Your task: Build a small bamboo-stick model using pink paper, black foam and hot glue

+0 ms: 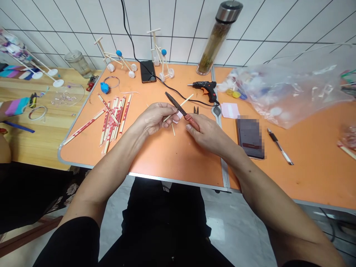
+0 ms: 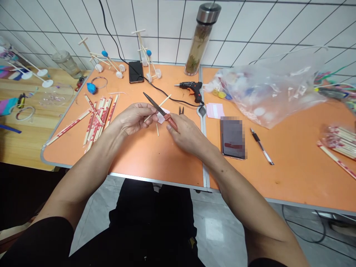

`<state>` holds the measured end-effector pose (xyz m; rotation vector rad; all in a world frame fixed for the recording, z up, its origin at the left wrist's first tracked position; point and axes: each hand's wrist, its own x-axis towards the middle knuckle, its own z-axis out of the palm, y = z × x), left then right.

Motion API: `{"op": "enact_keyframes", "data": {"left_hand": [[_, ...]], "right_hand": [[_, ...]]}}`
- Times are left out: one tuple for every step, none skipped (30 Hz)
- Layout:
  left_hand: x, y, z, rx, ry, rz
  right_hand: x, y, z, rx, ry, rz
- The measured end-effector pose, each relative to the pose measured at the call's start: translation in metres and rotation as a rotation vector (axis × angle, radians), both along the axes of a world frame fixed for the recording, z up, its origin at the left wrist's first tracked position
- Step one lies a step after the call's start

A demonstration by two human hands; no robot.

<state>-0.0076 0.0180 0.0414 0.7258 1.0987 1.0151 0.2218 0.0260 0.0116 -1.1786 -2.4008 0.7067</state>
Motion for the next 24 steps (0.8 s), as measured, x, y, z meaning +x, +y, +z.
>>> {"op": "enact_keyframes", "data": {"left_hand": [[0.0004,-0.0003,0.0007,0.002,0.002,-0.001],[0.0009,-0.0007,0.0015,0.002,0.005,-0.001],[0.0015,-0.0011,0.0024,0.002,0.007,0.0],[0.002,-0.0014,0.0032,0.001,0.009,0.0],[0.0025,-0.0017,0.0038,0.0,0.013,0.0],[0.003,-0.0019,0.0042,0.0,0.017,-0.001],[0.0032,-0.0019,0.0043,0.003,0.019,-0.002],[0.0033,-0.0019,0.0041,0.006,0.021,-0.003],[0.0032,-0.0018,0.0036,0.01,0.021,-0.006],[0.0029,-0.0017,0.003,0.013,0.021,-0.008],[0.0026,-0.0016,0.0024,0.015,0.02,-0.01],[0.0022,-0.0016,0.0019,0.018,0.02,-0.011],[0.0019,-0.0017,0.0015,0.019,0.02,-0.011],[0.0017,-0.0018,0.0015,0.018,0.021,-0.012],[0.0016,-0.002,0.0017,0.016,0.023,-0.012],[0.0017,-0.0022,0.0022,0.014,0.025,-0.012],[0.0018,-0.0025,0.0028,0.011,0.027,-0.012],[0.0021,-0.0028,0.0036,0.009,0.027,-0.011],[0.0024,-0.003,0.0043,0.006,0.027,-0.011],[0.0027,-0.0032,0.0049,0.005,0.026,-0.012],[0.0029,-0.0033,0.0052,0.003,0.025,-0.012],[0.003,-0.0033,0.0054,0.0,0.026,-0.013],[0.0031,-0.0032,0.0053,-0.003,0.027,-0.015],[0.003,-0.003,0.0049,-0.007,0.029,-0.015]], "right_hand": [[-0.0002,-0.0002,0.0002,-0.001,0.002,-0.004],[-0.0004,-0.0006,0.0005,-0.001,0.008,-0.009],[-0.0006,-0.0009,0.0007,-0.003,0.018,-0.015],[-0.0008,-0.0014,0.001,-0.01,0.026,-0.023],[-0.001,-0.0018,0.0013,-0.021,0.029,-0.033],[-0.0012,-0.0023,0.0017,-0.034,0.027,-0.043],[-0.0014,-0.0028,0.0022,-0.047,0.023,-0.052],[-0.0015,-0.0033,0.0027,-0.058,0.019,-0.058],[-0.0017,-0.0038,0.0032,-0.065,0.019,-0.061],[-0.0018,-0.0042,0.0037,-0.068,0.022,-0.063],[-0.002,-0.0046,0.0043,-0.069,0.027,-0.063],[-0.0022,-0.0049,0.0048,-0.068,0.033,-0.063],[-0.0023,-0.0052,0.0052,-0.067,0.038,-0.063],[-0.0024,-0.0054,0.0057,-0.065,0.043,-0.065],[-0.0025,-0.0055,0.006,-0.064,0.047,-0.068],[-0.0025,-0.0055,0.0063,-0.063,0.047,-0.07],[-0.0025,-0.0055,0.0066,-0.063,0.045,-0.071],[-0.0025,-0.0055,0.0067,-0.064,0.042,-0.071],[-0.0025,-0.0055,0.0067,-0.065,0.04,-0.071],[-0.0025,-0.0055,0.0067,-0.066,0.039,-0.07],[-0.0026,-0.0055,0.0065,-0.067,0.041,-0.072],[-0.0027,-0.0056,0.0063,-0.067,0.044,-0.074],[-0.0029,-0.0058,0.006,-0.067,0.046,-0.077],[-0.0031,-0.0061,0.0056,-0.066,0.047,-0.08]]}}
